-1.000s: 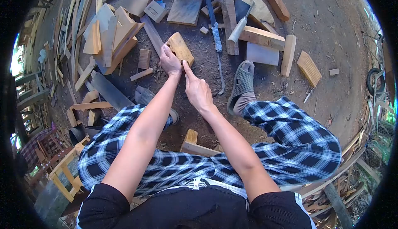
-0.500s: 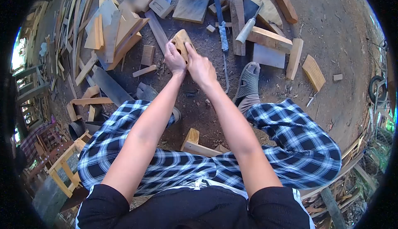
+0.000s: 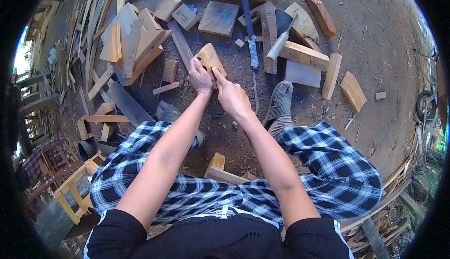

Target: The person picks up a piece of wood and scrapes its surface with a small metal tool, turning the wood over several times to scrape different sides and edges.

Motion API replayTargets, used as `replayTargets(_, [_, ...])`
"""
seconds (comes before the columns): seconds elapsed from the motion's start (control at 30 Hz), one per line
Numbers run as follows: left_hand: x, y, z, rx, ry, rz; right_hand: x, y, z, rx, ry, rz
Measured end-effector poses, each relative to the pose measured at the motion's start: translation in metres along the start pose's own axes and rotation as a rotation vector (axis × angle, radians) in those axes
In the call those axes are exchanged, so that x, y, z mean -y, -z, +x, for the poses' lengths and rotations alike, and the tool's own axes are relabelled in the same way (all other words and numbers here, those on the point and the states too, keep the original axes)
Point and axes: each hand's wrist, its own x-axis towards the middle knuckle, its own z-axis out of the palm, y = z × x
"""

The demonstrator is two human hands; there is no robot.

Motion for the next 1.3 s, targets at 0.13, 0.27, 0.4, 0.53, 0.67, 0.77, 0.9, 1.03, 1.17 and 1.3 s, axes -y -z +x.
replayTargets(0.13, [0.002,0.003,-0.005,-0.008,-0.02,0.053,-0.019,-0.013,0.033,-0.067,0.026,0.102])
replayTargets(0.27, [0.005,0.0,-0.003,-0.022,-0.035,-0.039,-0.017,-0.01,0.024,-0.028,-0.005,0.131])
replayTargets(0.4, [-0.003,0.004,-0.005,0.005,0.01,0.06,-0.024,-0.015,0.008,-0.027,0.049,0.119])
replayTargets(0.53, [-0.001,0.003,-0.003,-0.021,-0.021,0.017,-0.03,-0.015,0.04,-0.032,0.029,0.148])
replayTargets(0.67, [-0.003,0.002,-0.005,-0.039,-0.017,0.0,-0.024,-0.009,0.008,-0.034,0.086,0.15])
replayTargets(0.77, [0.0,0.003,-0.004,-0.015,-0.004,0.076,-0.029,-0.011,0.037,0.005,0.025,0.172])
replayTargets(0.9, [0.002,0.0,-0.002,-0.052,-0.03,0.011,-0.02,-0.005,0.031,0.035,0.004,0.151])
replayTargets(1.03, [0.006,0.0,-0.004,-0.028,-0.028,0.066,-0.024,-0.005,0.024,0.04,0.04,0.141])
replayTargets(1.17, [-0.003,0.004,-0.004,-0.017,-0.025,0.014,-0.025,-0.009,0.061,0.039,-0.009,0.211])
replayTargets(1.3, [0.0,0.002,-0.004,-0.029,-0.023,-0.008,-0.021,-0.003,0.027,0.051,0.049,0.173])
